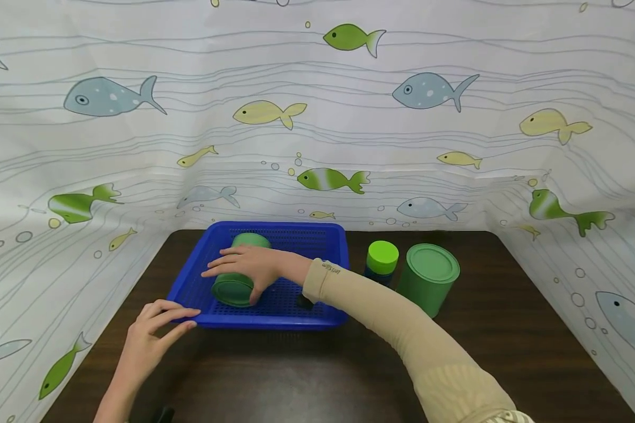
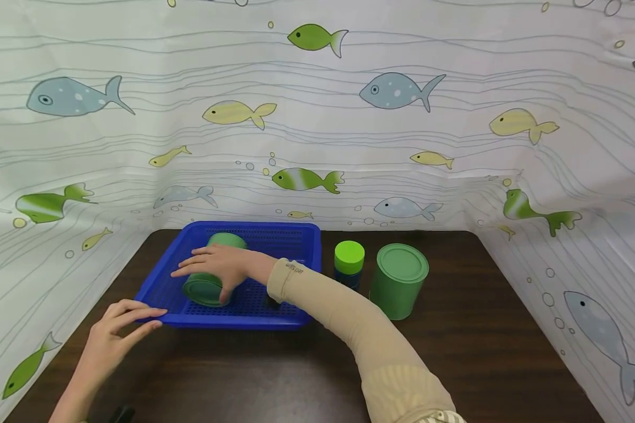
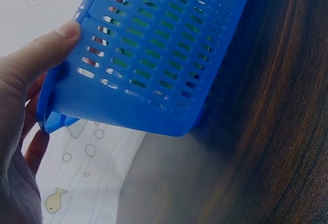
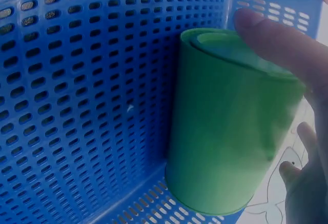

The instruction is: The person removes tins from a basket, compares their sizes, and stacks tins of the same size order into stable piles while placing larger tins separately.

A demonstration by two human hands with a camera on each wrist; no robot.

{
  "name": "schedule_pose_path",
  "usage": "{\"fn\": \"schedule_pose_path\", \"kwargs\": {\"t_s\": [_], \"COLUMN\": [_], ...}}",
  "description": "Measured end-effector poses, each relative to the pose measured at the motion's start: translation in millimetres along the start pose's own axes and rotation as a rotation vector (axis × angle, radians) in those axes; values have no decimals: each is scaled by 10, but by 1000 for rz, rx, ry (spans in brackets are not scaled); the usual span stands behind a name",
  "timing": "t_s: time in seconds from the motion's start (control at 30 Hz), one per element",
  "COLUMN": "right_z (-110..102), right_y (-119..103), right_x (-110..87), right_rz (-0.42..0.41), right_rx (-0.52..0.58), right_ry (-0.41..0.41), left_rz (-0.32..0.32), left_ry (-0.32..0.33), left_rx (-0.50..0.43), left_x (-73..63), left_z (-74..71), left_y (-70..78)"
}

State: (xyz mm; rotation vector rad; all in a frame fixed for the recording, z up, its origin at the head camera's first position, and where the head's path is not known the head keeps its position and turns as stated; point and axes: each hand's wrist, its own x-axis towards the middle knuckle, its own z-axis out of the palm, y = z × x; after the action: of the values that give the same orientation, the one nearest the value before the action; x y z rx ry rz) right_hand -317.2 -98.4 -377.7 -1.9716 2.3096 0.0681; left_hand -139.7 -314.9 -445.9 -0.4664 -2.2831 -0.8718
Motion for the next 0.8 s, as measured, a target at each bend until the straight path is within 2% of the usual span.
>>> {"fn": "schedule_pose_path", "kwargs": {"t_s": [0.23,0.53,0.8], "right_z": [37,61,60], "right_y": [-45,-45,-104], "right_x": [9,-24,-21], "right_rz": [17,23,70], "right_rx": [-72,-120,-206], "right_ry": [-72,-73,-95], "left_rz": [-11,-13,-21], "left_ry": [-18,-11,-26], "left_rx": [1,7,-6], "left_x": [0,10,3], "left_z": [-2,-13,-7], "left_y": [1,8,6]}}
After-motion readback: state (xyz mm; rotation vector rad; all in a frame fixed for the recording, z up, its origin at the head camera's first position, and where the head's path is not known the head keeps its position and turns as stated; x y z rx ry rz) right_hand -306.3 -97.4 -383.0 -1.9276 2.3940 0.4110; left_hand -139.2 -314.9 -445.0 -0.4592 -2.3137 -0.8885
